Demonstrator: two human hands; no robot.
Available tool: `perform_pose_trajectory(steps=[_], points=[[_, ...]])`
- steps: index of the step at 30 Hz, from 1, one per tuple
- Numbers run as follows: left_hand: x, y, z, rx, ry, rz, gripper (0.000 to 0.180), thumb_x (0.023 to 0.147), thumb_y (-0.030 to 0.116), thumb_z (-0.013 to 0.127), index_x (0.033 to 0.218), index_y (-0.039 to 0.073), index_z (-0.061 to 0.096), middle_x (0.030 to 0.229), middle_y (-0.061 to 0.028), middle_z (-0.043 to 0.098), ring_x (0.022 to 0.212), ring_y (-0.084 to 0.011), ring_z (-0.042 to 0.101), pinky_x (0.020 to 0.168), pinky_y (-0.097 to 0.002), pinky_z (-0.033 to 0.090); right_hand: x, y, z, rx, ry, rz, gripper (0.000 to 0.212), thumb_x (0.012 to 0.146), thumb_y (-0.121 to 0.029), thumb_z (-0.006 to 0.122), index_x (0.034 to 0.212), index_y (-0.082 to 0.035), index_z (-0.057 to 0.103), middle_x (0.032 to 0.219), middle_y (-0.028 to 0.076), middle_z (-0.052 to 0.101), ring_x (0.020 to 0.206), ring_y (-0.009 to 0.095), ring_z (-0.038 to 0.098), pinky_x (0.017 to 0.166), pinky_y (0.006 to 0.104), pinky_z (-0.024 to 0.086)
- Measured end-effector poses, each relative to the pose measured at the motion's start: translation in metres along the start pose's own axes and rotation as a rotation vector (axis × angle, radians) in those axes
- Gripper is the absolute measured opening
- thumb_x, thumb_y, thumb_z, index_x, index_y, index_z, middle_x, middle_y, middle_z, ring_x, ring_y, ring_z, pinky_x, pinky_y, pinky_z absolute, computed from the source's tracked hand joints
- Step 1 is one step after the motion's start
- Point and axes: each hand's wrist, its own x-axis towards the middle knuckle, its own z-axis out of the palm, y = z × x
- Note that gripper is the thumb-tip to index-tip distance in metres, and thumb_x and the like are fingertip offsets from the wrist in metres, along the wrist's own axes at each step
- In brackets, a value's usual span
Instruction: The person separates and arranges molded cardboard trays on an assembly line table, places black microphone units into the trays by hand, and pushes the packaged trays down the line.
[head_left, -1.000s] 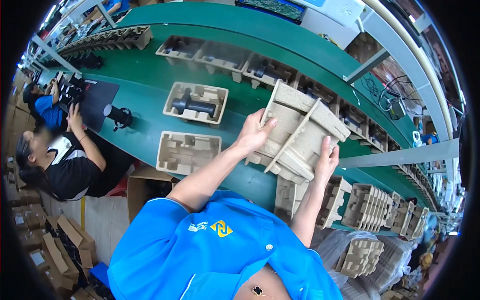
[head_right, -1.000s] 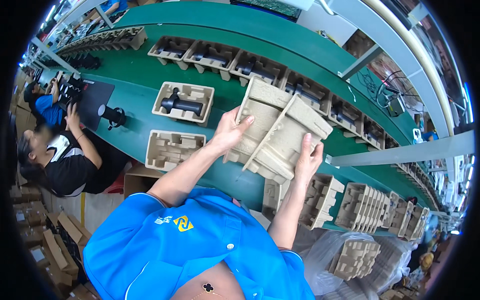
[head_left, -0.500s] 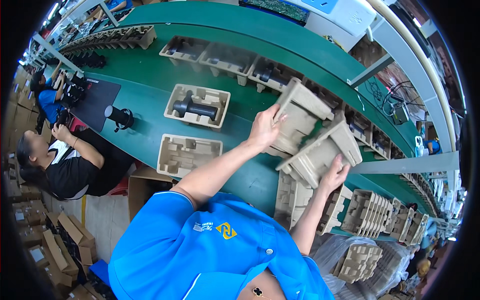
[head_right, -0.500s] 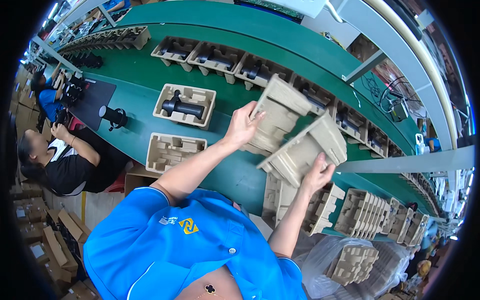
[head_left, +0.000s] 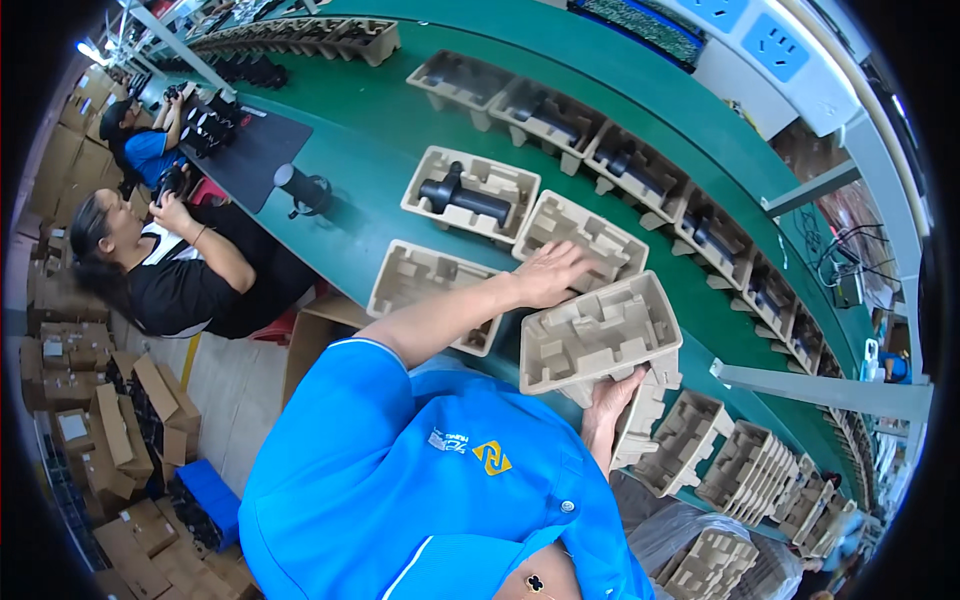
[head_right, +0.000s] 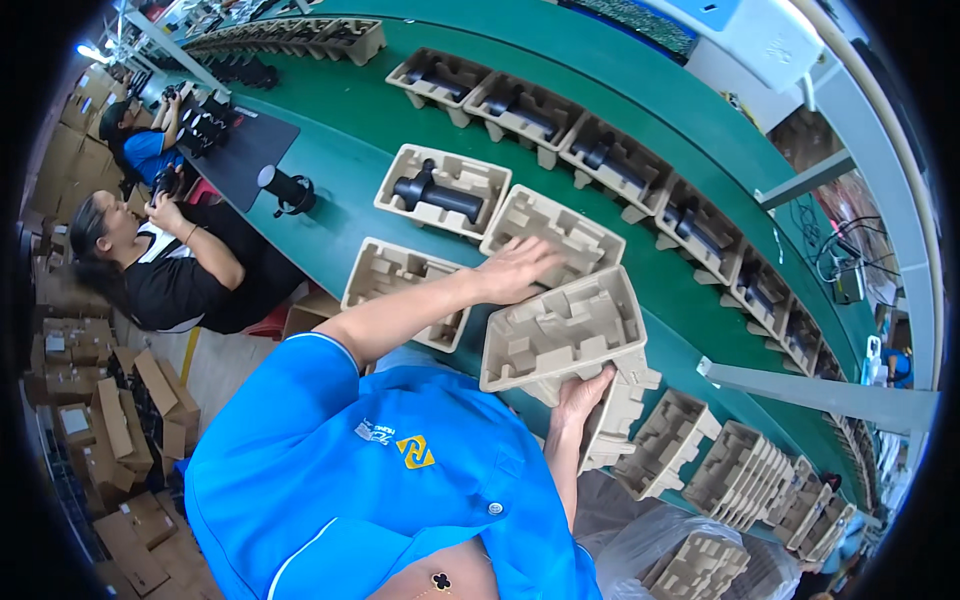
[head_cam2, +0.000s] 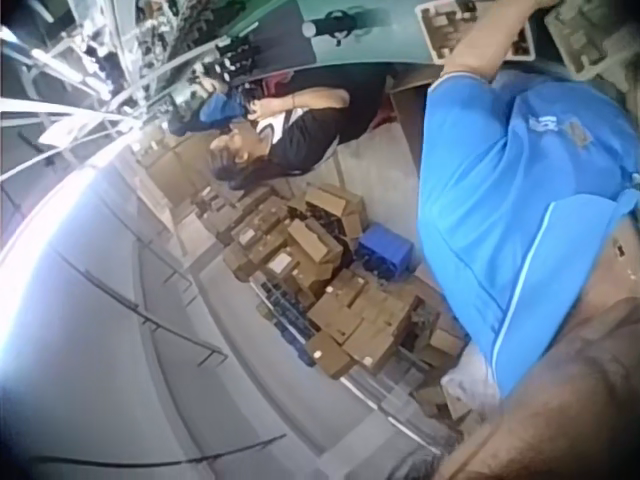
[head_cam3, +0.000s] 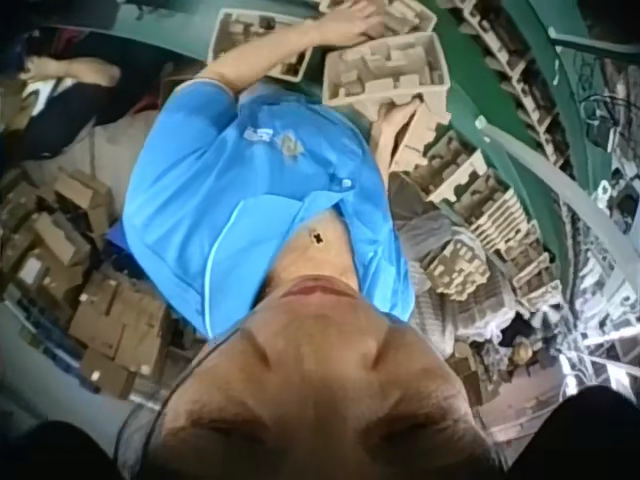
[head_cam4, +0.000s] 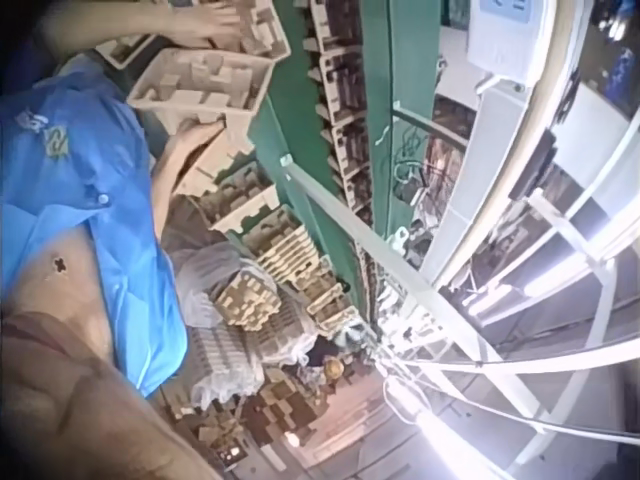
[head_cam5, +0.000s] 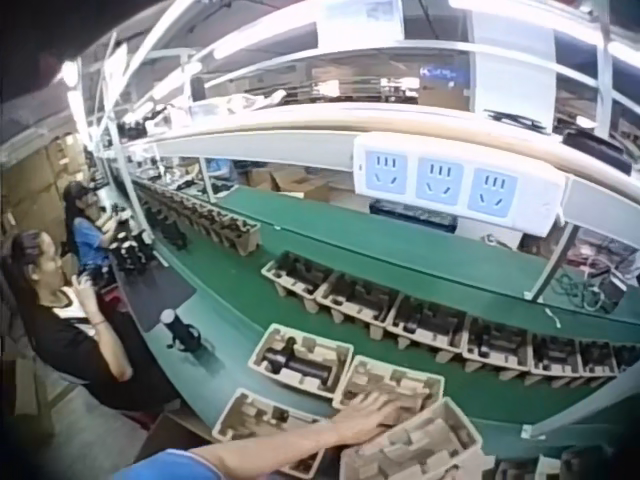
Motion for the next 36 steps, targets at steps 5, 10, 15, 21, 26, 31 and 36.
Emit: perform_pose_trajectory(steps=[5, 10, 15, 21, 26, 31, 36], points=[[-0.044, 0.023, -0.015, -0.341, 0.133, -0.236, 0.03, 0.093, 0.022, 0.054, 0.117, 0.004, 0.056, 0.108, -0.0178, 0.056, 0.104, -0.0353, 0.051, 0.094, -0.0442, 0.038, -0.002, 0.0, 0.009, 0.114, 0.01, 0.228, 0.061, 0.097, -0.05, 0.042, 0.142, -0.011, 0.036, 0.143, 0.008, 0.041, 0.13, 0.026, 0.041, 0.109, 0.0448, 0.035], [-0.096, 0.021, -0.036, -0.198, 0.526, -0.297, 0.04, 0.086, 0.017, 0.062, 0.122, 0.003, 0.051, 0.125, -0.0182, 0.048, 0.116, -0.0357, 0.045, 0.101, -0.0437, 0.036, 0.009, 0.025, -0.01, 0.324, 0.006, 0.183, 0.051, 0.096, -0.039, 0.051, 0.137, -0.008, 0.044, 0.138, 0.008, 0.048, 0.126, 0.025, 0.046, 0.108, 0.0428, 0.038], [-0.191, -0.078, -0.068, -0.104, 1.09, -0.896, 0.064, 0.082, 0.018, 0.068, 0.134, -0.002, 0.034, 0.128, -0.02, 0.041, 0.113, -0.0303, 0.046, 0.099, -0.0414, 0.037, 0.01, 0.036, -0.014, 0.226, 0.017, 0.218, 0.054, 0.095, -0.042, 0.052, 0.137, -0.009, 0.044, 0.138, 0.006, 0.048, 0.125, 0.022, 0.046, 0.108, 0.0414, 0.036], [-0.315, -0.229, -0.132, -0.123, 1.433, -1.353, 0.096, 0.071, 0.035, 0.081, 0.136, -0.007, 0.025, 0.125, -0.0214, 0.045, 0.106, -0.0296, 0.053, 0.091, -0.0399, 0.045, 0.008, 0.048, -0.027, 0.007, -0.077, 0.08, 0.059, 0.093, -0.046, 0.053, 0.138, -0.008, 0.043, 0.14, 0.006, 0.046, 0.126, 0.024, 0.046, 0.108, 0.0431, 0.035], [-0.301, -0.274, -0.168, -0.045, 1.2, -1.311, 0.099, 0.07, 0.034, 0.081, 0.138, -0.007, 0.023, 0.132, -0.0255, 0.043, 0.119, -0.0342, 0.047, 0.101, -0.0413, 0.039, -0.01, 0.058, -0.002, 0.236, 0.025, 0.28, 0.054, 0.095, -0.037, 0.05, 0.138, -0.006, 0.042, 0.139, 0.009, 0.047, 0.127, 0.028, 0.045, 0.109, 0.0452, 0.034], [-0.299, -0.322, -0.196, 0.085, 1.195, -1.113, 0.096, 0.067, 0.036, 0.084, 0.132, -0.006, 0.028, 0.129, -0.0259, 0.046, 0.12, -0.0352, 0.047, 0.102, -0.0414, 0.036, -0.012, 0.084, -0.005, 0.286, -0.038, 0.283, 0.054, 0.096, -0.041, 0.04, 0.138, -0.008, 0.043, 0.138, 0.011, 0.047, 0.124, 0.031, 0.047, 0.107, 0.0474, 0.036], [-0.207, -0.285, -0.217, 0.194, 1.014, -1.073, 0.081, 0.07, 0.028, 0.082, 0.13, 0.001, 0.034, 0.115, -0.0243, 0.057, 0.107, -0.038, 0.057, 0.093, -0.0446, 0.043, -0.03, 0.091, 0.007, 0.33, -0.075, 0.288, 0.052, 0.097, -0.041, 0.041, 0.138, -0.009, 0.043, 0.136, 0.01, 0.049, 0.122, 0.029, 0.049, 0.105, 0.046, 0.04]])
